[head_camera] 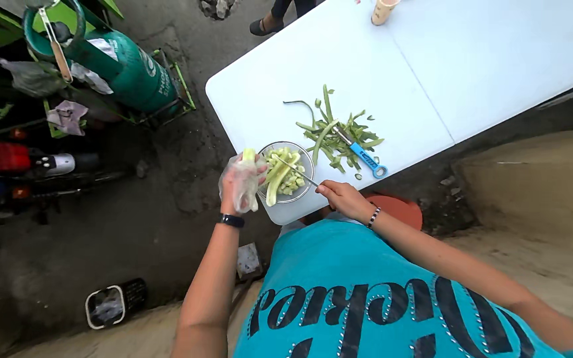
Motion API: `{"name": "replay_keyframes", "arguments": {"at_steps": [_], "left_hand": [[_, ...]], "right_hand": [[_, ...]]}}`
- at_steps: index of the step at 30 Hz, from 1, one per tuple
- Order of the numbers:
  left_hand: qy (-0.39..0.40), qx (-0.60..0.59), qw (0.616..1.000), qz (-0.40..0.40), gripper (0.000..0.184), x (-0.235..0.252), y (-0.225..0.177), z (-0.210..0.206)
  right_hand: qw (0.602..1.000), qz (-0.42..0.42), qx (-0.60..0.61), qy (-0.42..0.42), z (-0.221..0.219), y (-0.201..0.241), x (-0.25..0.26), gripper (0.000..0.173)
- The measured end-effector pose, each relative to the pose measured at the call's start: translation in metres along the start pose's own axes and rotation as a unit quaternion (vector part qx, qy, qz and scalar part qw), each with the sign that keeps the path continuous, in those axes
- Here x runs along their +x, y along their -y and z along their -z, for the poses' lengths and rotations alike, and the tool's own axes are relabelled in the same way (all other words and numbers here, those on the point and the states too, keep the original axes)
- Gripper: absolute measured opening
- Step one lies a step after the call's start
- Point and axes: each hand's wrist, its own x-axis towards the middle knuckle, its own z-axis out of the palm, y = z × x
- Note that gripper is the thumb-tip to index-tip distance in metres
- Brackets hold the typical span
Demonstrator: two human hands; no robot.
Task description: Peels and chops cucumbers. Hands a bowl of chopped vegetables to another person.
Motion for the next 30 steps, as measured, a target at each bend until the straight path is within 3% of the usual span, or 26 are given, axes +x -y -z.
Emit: {"name": "replay_keyframes", "arguments": {"at_steps": [2,4,8,12,16,22,30], "left_hand": [[0.000,-0.037,0.999,0.019,0.045,-0.014,0.000,0.006],[0.011,-0.050,0.997,0.049,0.047,-0.022,0.007,0.011],[0.065,-0.121,0.985,0.103,0.058,-0.032,0.030,0.016],[0.108,-0.200,0.968,0.107,0.081,-0.033,0.041,0.011],[0.130,-0.211,0.962,0.112,0.071,-0.033,0.044,0.001],[0.149,-0.226,0.955,0.119,0.077,-0.029,0.051,-0.006],[0.165,-0.196,0.959,0.120,0.072,-0.027,0.050,-0.010]], "right_hand": [[0.994,0.009,-0.102,-0.026,0.001,0.003,0.000,0.043],[0.992,0.029,-0.116,-0.038,0.000,0.003,0.001,0.043],[0.998,0.049,-0.025,0.000,0.002,0.007,0.003,0.045],[0.995,0.069,0.061,0.039,0.004,0.016,-0.007,0.044],[0.997,0.068,0.023,0.034,0.004,0.021,-0.014,0.044],[0.997,0.071,0.011,0.024,0.003,0.017,-0.017,0.044],[0.998,0.065,-0.008,0.017,0.002,0.015,-0.018,0.044]]}}
